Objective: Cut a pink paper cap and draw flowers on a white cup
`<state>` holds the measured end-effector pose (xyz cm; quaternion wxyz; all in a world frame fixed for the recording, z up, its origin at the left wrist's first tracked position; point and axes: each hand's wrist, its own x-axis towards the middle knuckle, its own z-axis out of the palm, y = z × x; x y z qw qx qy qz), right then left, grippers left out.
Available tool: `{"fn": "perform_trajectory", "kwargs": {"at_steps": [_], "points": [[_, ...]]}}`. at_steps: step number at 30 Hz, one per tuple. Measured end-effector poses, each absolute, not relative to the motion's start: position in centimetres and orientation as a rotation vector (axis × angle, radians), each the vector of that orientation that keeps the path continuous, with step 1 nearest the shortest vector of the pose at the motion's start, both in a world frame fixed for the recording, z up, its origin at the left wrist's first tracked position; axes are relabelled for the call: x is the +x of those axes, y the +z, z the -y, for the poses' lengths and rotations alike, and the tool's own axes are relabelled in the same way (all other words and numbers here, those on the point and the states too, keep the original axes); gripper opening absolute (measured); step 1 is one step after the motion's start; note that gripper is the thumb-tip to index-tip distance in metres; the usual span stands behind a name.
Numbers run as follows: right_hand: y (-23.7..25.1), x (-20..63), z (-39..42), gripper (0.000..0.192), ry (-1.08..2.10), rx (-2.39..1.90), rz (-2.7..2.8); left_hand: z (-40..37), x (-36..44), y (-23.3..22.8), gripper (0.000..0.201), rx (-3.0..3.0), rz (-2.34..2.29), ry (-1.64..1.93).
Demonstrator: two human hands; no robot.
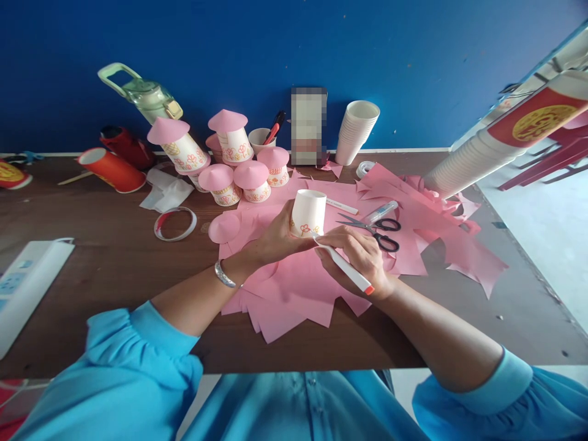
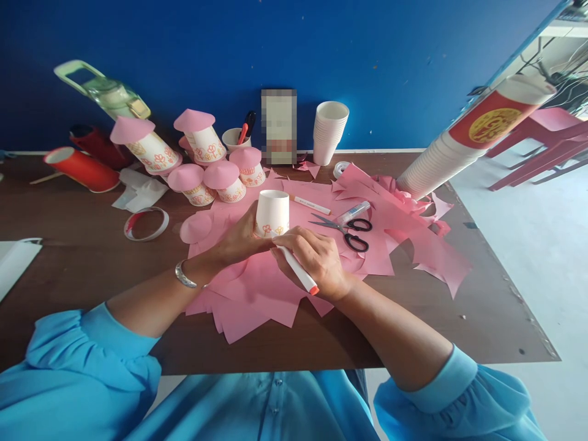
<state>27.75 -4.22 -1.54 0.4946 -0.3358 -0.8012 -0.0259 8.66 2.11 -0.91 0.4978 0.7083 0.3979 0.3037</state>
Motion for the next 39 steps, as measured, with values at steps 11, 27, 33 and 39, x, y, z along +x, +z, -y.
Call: {"fn": "perform_trajectory", "kwargs": {"at_steps": [11,27,33,39], "points": [[-1.6,27.7,4.2,0.012,-0.103,-0.857,1.961,-2.2,8.8,-0.9,0.076,1.753,-0.965,0.751],[-1.6,27.7,4.0,0.022,-0.114,-0.864,1.892,-2.2,8.8,-1.0,0.072,1.706,-0.957,0.764],[-1.0,27.9,4.4,0.03,-0.098,-0.816,1.89,-2.2,8.5,-1.2,0.074,1.608,-0.935,0.773],[-0.7,28.1,4.5,0.032,-0.104,-0.814,1.89,-2.2,7.7,-0.8,0.059,1.576,-0.893,0.789]]}}
